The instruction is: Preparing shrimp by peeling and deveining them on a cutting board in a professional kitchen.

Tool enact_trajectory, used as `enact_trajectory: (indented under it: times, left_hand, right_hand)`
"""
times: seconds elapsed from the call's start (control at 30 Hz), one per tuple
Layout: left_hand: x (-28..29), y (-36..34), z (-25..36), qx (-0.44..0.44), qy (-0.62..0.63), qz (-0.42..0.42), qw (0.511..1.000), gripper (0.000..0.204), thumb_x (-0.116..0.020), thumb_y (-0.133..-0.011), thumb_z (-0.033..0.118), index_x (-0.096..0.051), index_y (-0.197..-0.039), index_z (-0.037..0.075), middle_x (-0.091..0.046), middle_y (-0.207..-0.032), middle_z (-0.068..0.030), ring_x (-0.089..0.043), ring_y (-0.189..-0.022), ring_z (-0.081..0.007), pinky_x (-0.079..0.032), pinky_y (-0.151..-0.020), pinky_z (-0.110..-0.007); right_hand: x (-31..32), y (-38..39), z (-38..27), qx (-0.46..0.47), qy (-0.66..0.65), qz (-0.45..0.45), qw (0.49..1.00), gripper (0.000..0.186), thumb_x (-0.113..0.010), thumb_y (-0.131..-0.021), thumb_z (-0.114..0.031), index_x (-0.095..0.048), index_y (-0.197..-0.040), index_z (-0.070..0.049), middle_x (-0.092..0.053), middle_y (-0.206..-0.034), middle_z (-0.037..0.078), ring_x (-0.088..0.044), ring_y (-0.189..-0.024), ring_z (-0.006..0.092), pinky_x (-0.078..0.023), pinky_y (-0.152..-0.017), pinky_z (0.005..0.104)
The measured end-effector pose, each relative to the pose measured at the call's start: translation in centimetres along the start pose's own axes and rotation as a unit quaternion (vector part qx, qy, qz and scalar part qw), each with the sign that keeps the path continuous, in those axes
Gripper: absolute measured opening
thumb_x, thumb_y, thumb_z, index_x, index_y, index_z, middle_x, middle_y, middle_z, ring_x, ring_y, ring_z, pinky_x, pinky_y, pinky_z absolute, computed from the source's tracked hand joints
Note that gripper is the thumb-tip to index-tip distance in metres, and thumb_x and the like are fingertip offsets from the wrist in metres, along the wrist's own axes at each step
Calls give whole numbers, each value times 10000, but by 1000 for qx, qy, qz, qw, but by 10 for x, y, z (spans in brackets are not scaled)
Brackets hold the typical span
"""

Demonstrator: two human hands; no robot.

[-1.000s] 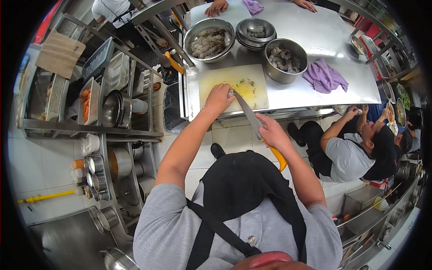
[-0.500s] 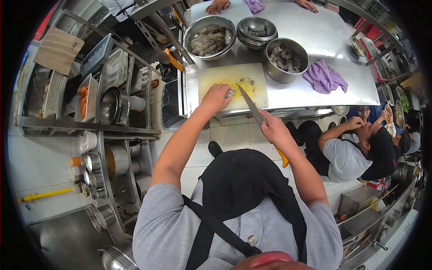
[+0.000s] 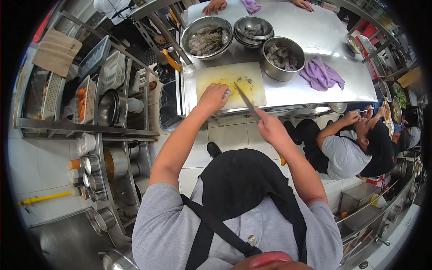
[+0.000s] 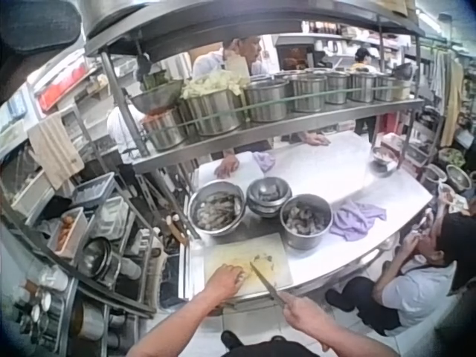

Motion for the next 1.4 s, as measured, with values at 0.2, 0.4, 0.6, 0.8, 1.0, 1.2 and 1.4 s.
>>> enact_trajectory:
  times: [0.2,0.4,0.6,0.8,1.0,1.2,1.4]
  left_hand:
    - [3,4,0,-45,-66,22,997,348,-660,-793,97,-585,-1132,64,-636,-998,-146,-589,-977,-348,-470,-888,-440]
    - [22,0,3,46,-120,31,991,475,-629,-782,74,-561,-1252,61,-624,-1044,-180,-604,-1004,-352,-493,-862,-459]
    - [41,8,-16,150,181,141,962,342,-586,-810,45,-557,-1150,18,-608,-1059,-195,-621,-974,-339,-503,-859,-393]
    - [12,26,-26,259,249,67,931,263,-572,-826,22,-562,-1089,14,-618,-1048,-205,-632,-971,-318,-495,-857,-383]
    - [15,29,-9,105,193,134,966,224,-577,-803,-18,-575,-1022,26,-587,-995,-164,-609,-944,-348,-486,-857,-373]
    - [11,33,-19,95,147,124,977,163,-629,-801,20,-606,-961,36,-588,-948,-144,-596,-933,-363,-486,-832,-389]
    - [9,33,-11,39,124,165,978,133,-656,-800,26,-614,-926,36,-620,-958,-125,-600,-958,-337,-486,-845,-398]
  right_hand:
    - [6,-13,19,-4,31,38,999,481,-499,-920,-113,-491,-1399,-70,-651,-899,300,-624,-865,472,-495,-779,540]
    - [18,-6,6,23,13,79,997,471,-493,-928,-120,-489,-1393,-50,-637,-837,306,-616,-822,481,-487,-747,535]
    - [2,12,4,-8,-53,90,994,482,-502,-929,-135,-481,-1407,-78,-633,-772,285,-618,-743,472,-470,-697,556]
    - [-19,19,30,10,78,42,996,529,-511,-930,-139,-419,-1450,-120,-646,-780,267,-620,-728,465,-477,-683,569]
    - [-21,-3,-15,60,-23,31,997,488,-530,-922,-114,-477,-1408,-107,-652,-792,256,-621,-753,468,-487,-697,553]
    - [-32,-15,-12,45,34,-14,998,501,-533,-920,-118,-467,-1416,-113,-666,-836,246,-634,-795,452,-496,-723,548]
    - [-33,-13,-14,40,104,-20,994,521,-516,-930,-137,-429,-1444,-122,-664,-802,250,-642,-767,450,-504,-708,556]
Point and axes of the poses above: each hand's wrist, its own y-axis away from the middle knuckle, its own x-axis out of the back of the hand, z = x × y, the point moved 7 cm from there along -y, towards the middle knuckle
